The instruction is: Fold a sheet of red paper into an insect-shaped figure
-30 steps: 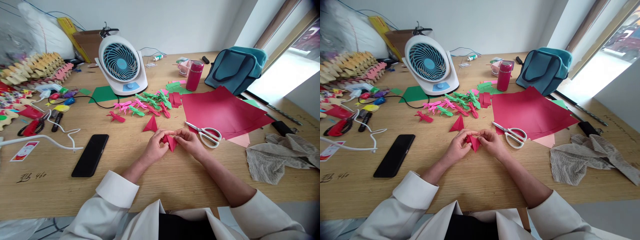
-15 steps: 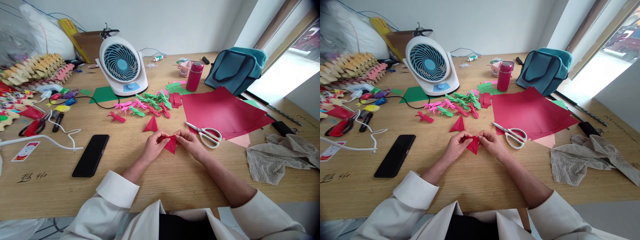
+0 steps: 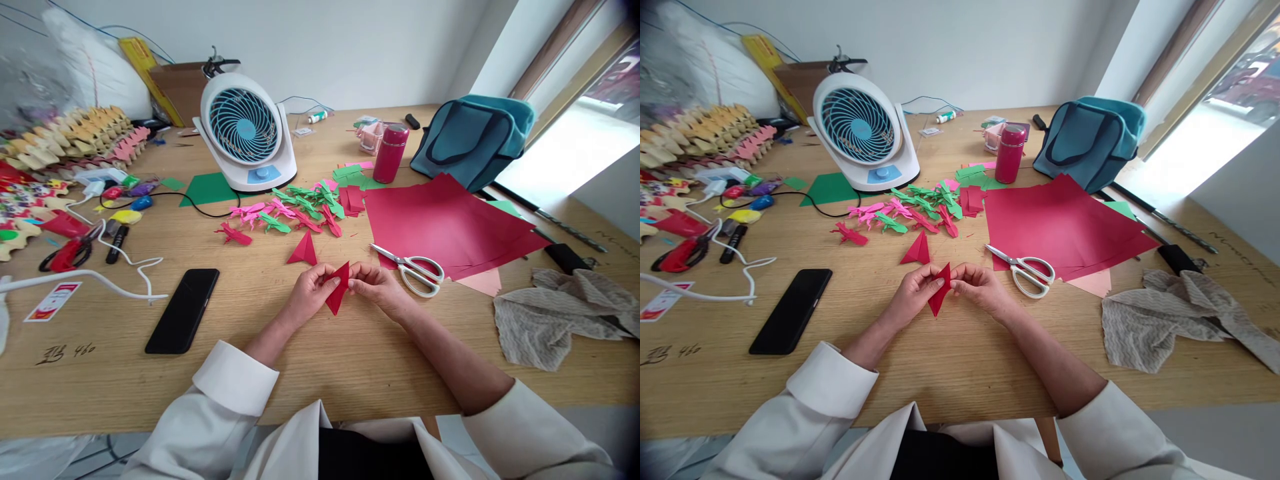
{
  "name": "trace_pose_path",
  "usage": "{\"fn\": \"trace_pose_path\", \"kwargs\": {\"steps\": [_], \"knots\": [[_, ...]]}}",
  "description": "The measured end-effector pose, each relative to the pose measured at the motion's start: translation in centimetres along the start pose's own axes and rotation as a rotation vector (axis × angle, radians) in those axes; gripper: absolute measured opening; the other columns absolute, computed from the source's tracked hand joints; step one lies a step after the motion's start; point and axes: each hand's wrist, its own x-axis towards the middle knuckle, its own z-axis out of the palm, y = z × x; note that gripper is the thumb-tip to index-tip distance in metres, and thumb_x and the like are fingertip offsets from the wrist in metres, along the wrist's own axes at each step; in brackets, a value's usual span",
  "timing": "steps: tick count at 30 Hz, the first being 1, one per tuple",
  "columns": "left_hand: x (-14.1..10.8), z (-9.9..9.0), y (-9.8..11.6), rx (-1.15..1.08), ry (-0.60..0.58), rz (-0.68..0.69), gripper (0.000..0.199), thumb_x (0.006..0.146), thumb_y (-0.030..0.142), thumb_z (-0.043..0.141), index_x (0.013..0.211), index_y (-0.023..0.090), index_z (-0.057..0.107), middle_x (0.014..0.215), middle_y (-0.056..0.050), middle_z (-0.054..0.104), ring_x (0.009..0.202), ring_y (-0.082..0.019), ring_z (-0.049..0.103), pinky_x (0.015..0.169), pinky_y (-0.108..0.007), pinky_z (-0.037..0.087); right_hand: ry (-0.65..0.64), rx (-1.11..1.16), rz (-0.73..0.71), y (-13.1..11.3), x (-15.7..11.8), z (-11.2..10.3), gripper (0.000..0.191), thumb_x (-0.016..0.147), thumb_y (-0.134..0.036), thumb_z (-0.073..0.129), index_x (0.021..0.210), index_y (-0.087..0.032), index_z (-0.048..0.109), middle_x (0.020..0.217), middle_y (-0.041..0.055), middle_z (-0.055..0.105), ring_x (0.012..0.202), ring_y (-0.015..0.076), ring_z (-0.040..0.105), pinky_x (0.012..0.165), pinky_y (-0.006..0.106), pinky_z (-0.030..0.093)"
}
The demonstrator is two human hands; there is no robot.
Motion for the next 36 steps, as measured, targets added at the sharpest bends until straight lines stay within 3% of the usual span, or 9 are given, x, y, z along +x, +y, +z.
{"fn": "trace_pose_path", "kwargs": {"steps": [14,23,29,36], "knots": [[-0.1,-0.1,0.0,-0.092,-0.125,-0.038,0.027,0.087,0.043,0.064,0.083,0.016,0.060,0.076,0.000,0.059,0.073,-0.013,0.052,0.069,-0.023,0.041,-0.049,0.052,-0.001,-0.1,-0.2,0.4,0.032,0.067,-0.041,0.085,0.078,-0.019,0.063,0.068,-0.0034,0.064,0.061,0.0097,0.056,0.064,0.025,0.047],[0.1,0.0,-0.4,-0.175,-0.047,-0.078,0.030,0.076,0.043,0.075,0.082,0.015,0.065,0.075,-0.001,0.065,0.070,-0.013,0.057,0.068,-0.024,0.044,-0.061,0.078,0.013,0.1,-0.2,0.3,0.034,0.065,-0.039,0.087,0.075,-0.019,0.061,0.069,-0.0037,0.063,0.062,0.0103,0.057,0.065,0.025,0.047],[0.1,-0.4,0.1,-0.045,-0.036,0.015,0.025,0.085,0.038,0.066,0.081,0.014,0.069,0.076,-0.001,0.066,0.072,-0.013,0.055,0.071,-0.023,0.044,-0.061,0.068,-0.007,0.4,0.0,-0.4,0.032,0.069,-0.040,0.085,0.078,-0.019,0.063,0.070,-0.0018,0.067,0.062,0.0104,0.059,0.064,0.025,0.048],[0.1,-0.4,0.2,0.080,-0.126,0.068,0.021,0.091,0.031,0.058,0.082,0.014,0.066,0.076,-0.001,0.064,0.073,-0.012,0.055,0.070,-0.022,0.043,-0.082,0.103,-0.036,1.2,0.2,-0.2,0.031,0.068,-0.033,0.087,0.075,-0.018,0.060,0.067,-0.0048,0.061,0.061,0.0081,0.053,0.061,0.022,0.043]]}}
